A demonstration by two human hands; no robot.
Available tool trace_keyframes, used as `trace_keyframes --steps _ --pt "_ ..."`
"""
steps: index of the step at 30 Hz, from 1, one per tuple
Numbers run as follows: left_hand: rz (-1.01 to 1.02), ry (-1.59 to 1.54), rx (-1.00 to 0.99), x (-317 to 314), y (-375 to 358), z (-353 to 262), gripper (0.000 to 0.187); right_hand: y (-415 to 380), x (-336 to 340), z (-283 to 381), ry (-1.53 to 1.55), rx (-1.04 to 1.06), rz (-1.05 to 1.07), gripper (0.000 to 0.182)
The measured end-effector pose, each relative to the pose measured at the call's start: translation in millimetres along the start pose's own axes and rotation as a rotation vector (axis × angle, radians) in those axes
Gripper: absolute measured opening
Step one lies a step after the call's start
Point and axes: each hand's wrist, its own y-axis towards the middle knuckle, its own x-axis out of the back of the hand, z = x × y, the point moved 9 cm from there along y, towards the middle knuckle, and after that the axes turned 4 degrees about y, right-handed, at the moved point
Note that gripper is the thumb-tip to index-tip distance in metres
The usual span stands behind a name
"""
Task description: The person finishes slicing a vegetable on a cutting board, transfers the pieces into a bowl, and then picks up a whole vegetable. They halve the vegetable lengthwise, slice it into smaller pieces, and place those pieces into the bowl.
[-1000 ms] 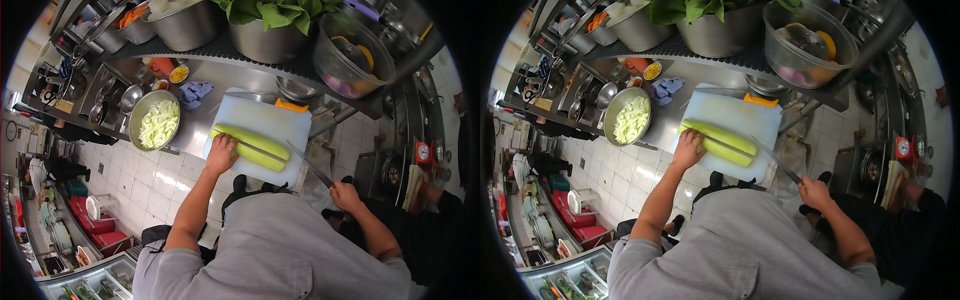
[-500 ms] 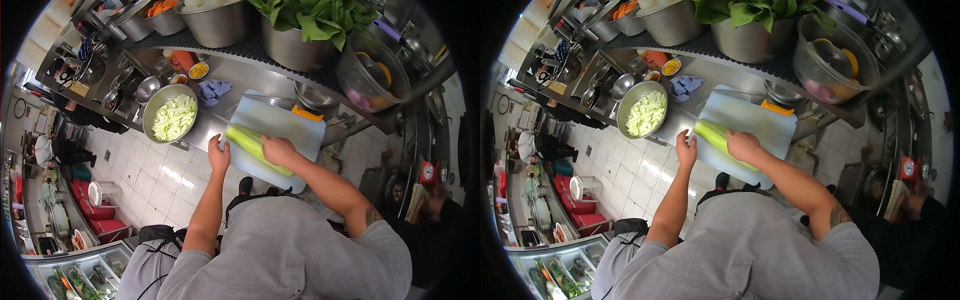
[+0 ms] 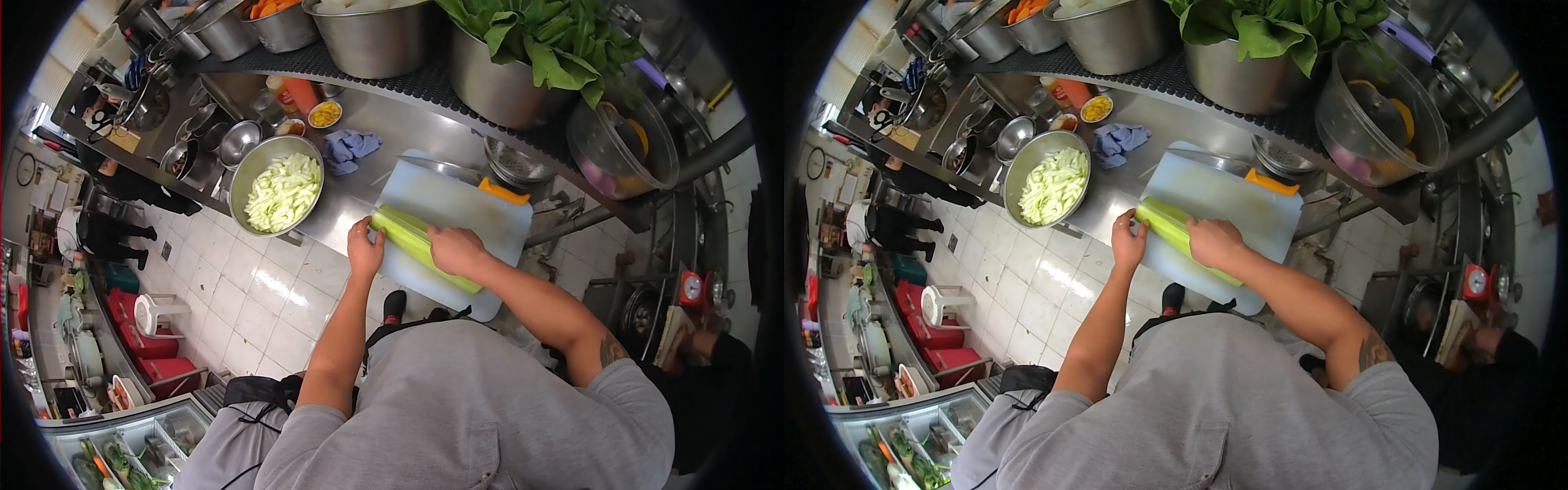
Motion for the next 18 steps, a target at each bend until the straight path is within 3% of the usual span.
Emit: trace_keyframes --steps 18 --pt "-0.068 -0.009 -0.032 1 -4 3 0.04 -18 5 2 -0.042 -0.062 0.027 0.031"
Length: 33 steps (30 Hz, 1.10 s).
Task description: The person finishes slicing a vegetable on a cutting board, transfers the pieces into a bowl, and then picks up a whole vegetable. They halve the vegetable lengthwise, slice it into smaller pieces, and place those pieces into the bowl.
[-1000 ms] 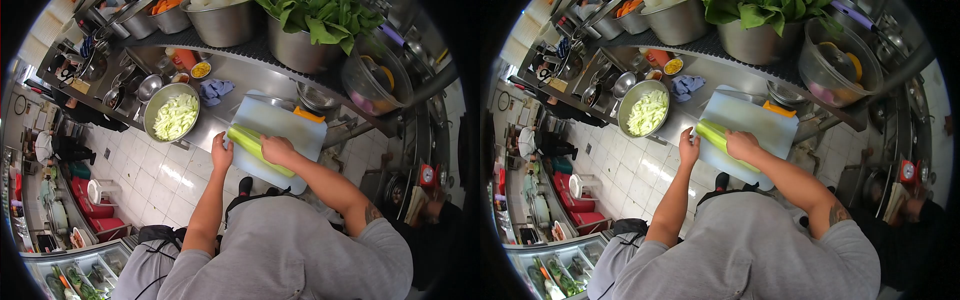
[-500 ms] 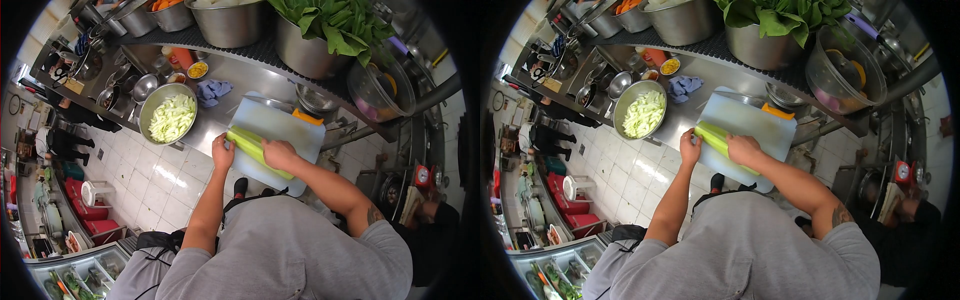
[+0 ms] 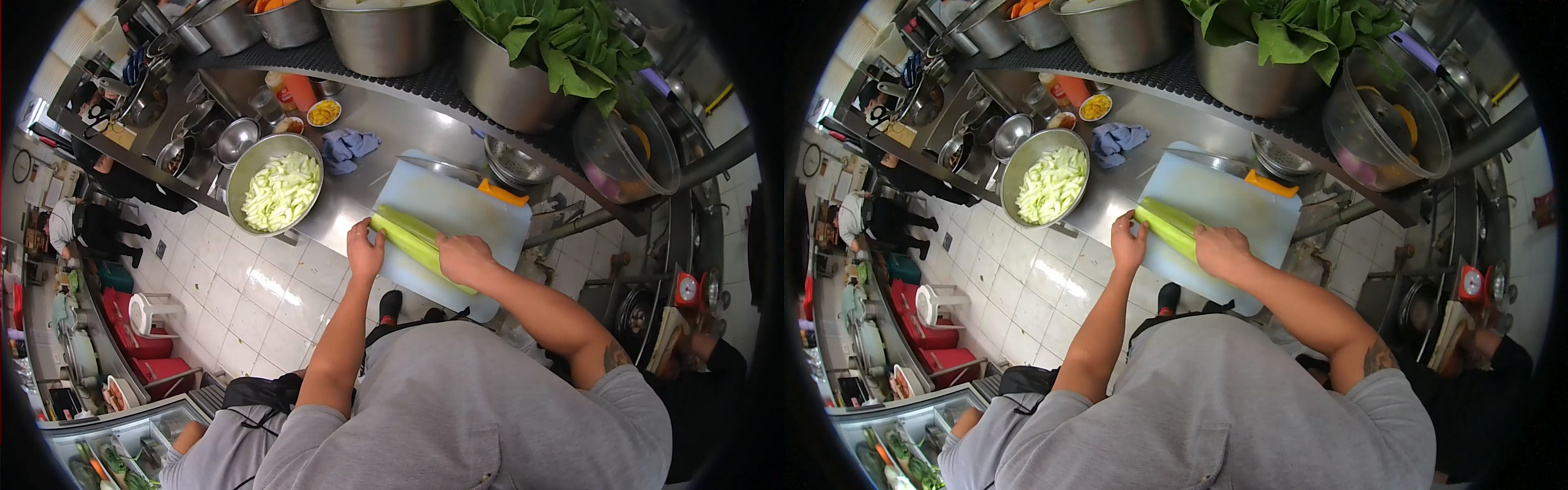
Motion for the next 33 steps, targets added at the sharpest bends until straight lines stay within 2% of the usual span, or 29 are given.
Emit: trace_keyframes --steps 3,6,8,11,12,13,15,17,18,20,22,24,27,33 --pt "0.006 0.028 -0.031 -2 0 -3 0.042 11 -14 -6 -0.008 -0.031 0.033 0.028" --pt "-0.04 -0.023 -0.012 0 -1 -10 0.046 20 -30 -9 -0.006 0.014 0.08 0.028" --pt "-0.079 0.048 0.03 2 0 -20 0.051 16 -31 -16 0.014 0.027 0.068 0.026" --pt "-0.055 0.1 0.034 -3 0 -20 0.053 -19 -30 -32 -0.026 -0.028 0.158 0.023" --pt "-0.053 0.1 0.031 -5 1 -17 0.053 -31 -36 -48 -0.019 -0.031 0.127 0.023" --pt "-0.067 0.081 0.001 -5 0 -14 0.052 -47 -43 -64 -0.011 -0.034 0.097 0.023" --pt "-0.083 0.061 -0.03 -2 -3 -13 0.05 -89 -34 -84 -0.021 -0.067 0.165 0.028" --pt "-0.1 0.194 -0.247 4 -12 -36 0.05 -130 -11 -91 -0.071 -0.106 0.181 0.026" --pt "-0.098 0.189 -0.262 10 -11 -45 0.05 -147 -11 -106 -0.087 -0.168 0.204 0.025" --pt "0.303 0.295 -0.678 -13 -35 -87 0.053 -177 1 -124 -0.09 -0.244 0.232 0.024" --pt "0.361 0.385 -0.702 -16 -38 -97 0.053 -199 17 -135 -0.047 -0.298 0.313 0.021" --pt "0.447 0.523 -0.734 -24 -40 -96 0.051 -216 15 -151 0.016 -0.299 0.292 0.021" --pt "0.416 0.575 -0.795 -25 -40 -92 0.053 -232 8 -163 0.103 -0.315 0.238 0.023" --pt "0.465 0.557 -0.761 -27 -32 -94 0.054 -260 -5 -169 0.282 -0.335 0.196 0.025"
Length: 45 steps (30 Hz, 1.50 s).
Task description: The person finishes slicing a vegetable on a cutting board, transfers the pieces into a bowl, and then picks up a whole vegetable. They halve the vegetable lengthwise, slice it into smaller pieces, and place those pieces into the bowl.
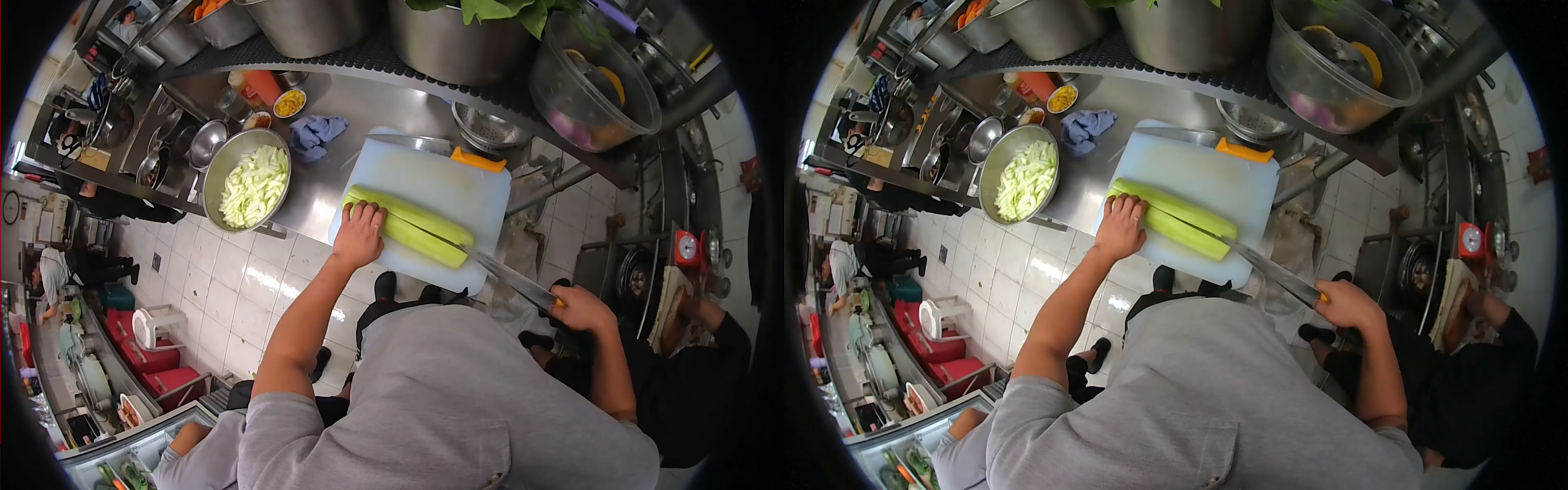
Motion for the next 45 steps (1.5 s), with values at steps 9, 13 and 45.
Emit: trace_keyframes --steps 9,13,45 --pt "0.261 0.048 -0.075 5 3 -4 0.057 -12 22 -15 0.101 -0.071 -0.118 0.026" --pt "0.329 -0.125 -0.182 -14 -19 -13 0.054 9 -4 -24 0.355 -0.087 -0.128 0.024" --pt "0.178 -0.074 -0.352 -4 55 0 0.064 78 -145 -9 0.811 -0.383 -0.568 0.051"
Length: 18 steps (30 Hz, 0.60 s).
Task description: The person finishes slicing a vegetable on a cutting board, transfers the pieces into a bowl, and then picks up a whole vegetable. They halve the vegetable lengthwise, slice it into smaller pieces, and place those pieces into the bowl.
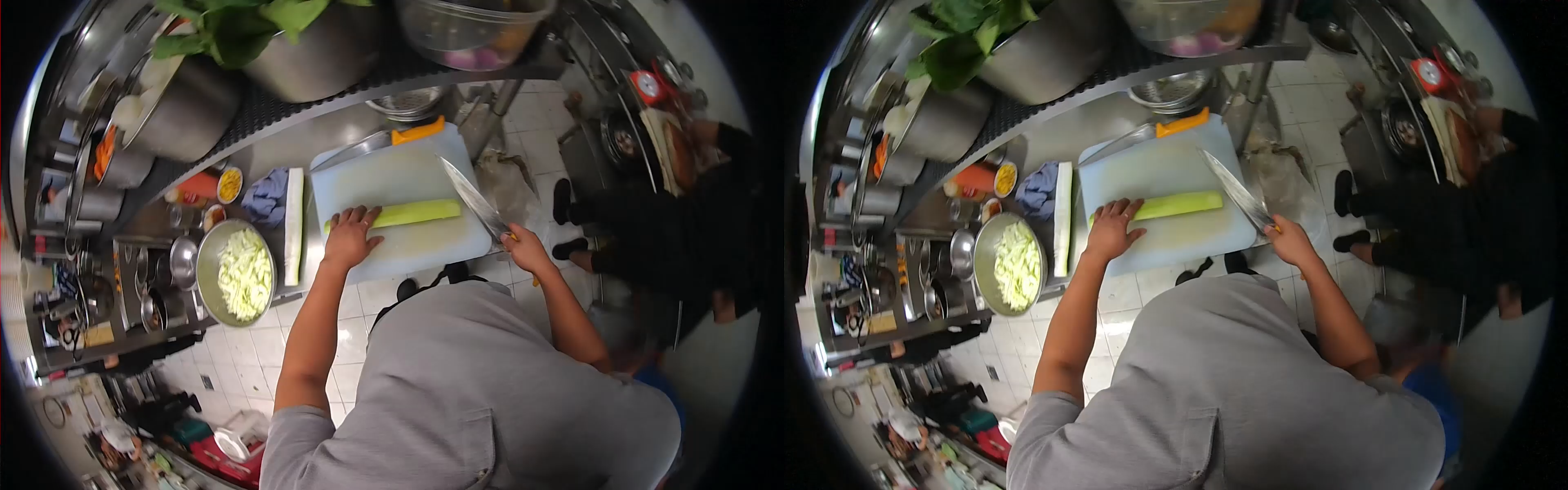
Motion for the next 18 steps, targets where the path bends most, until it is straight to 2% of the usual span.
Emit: trace_keyframes --steps 2,3,5,6,7,9,10,11,13,14,16,18 --pt "0.189 -0.069 0.023 -19 25 9 0.059 4 -6 -12 0.041 0.0 -0.042 0.052" --pt "0.191 -0.067 -0.007 -20 35 13 0.059 3 -7 -13 0.067 0.016 -0.056 0.054" --pt "0.394 -0.461 -0.009 -34 42 26 0.055 -6 -9 -10 0.139 -0.027 -0.072 0.055" --pt "0.541 -0.551 -0.001 -41 39 29 0.057 -9 -11 -9 0.174 -0.008 -0.098 0.052" --pt "0.549 -0.541 -0.021 -39 41 32 0.057 -12 -13 -8 0.209 0.012 -0.124 0.05" --pt "0.703 -0.57 0.1 -48 34 42 0.058 -17 -22 -9 0.248 -0.008 -0.124 0.046" --pt "0.669 -0.619 0.156 -43 35 46 0.061 -19 -25 -10 0.275 -0.019 -0.11 0.042" --pt "0.68 -0.601 0.131 -45 34 37 0.061 -17 -29 -16 0.294 -0.03 -0.132 0.042" --pt "0.196 -0.228 0.014 -16 47 15 0.066 -13 -41 -18 0.206 0.013 -0.131 0.038" --pt "0.07 -0.262 -0.045 -20 51 0 0.067 -17 -44 -19 0.221 0.003 -0.146 0.038" --pt "0.06 -0.211 -0.067 -27 57 -24 0.066 -32 -50 2 0.382 -0.126 -0.11 0.041" --pt "0.057 -0.165 -0.08 -30 54 -32 0.065 -35 -56 11 0.387 -0.143 -0.116 0.041"
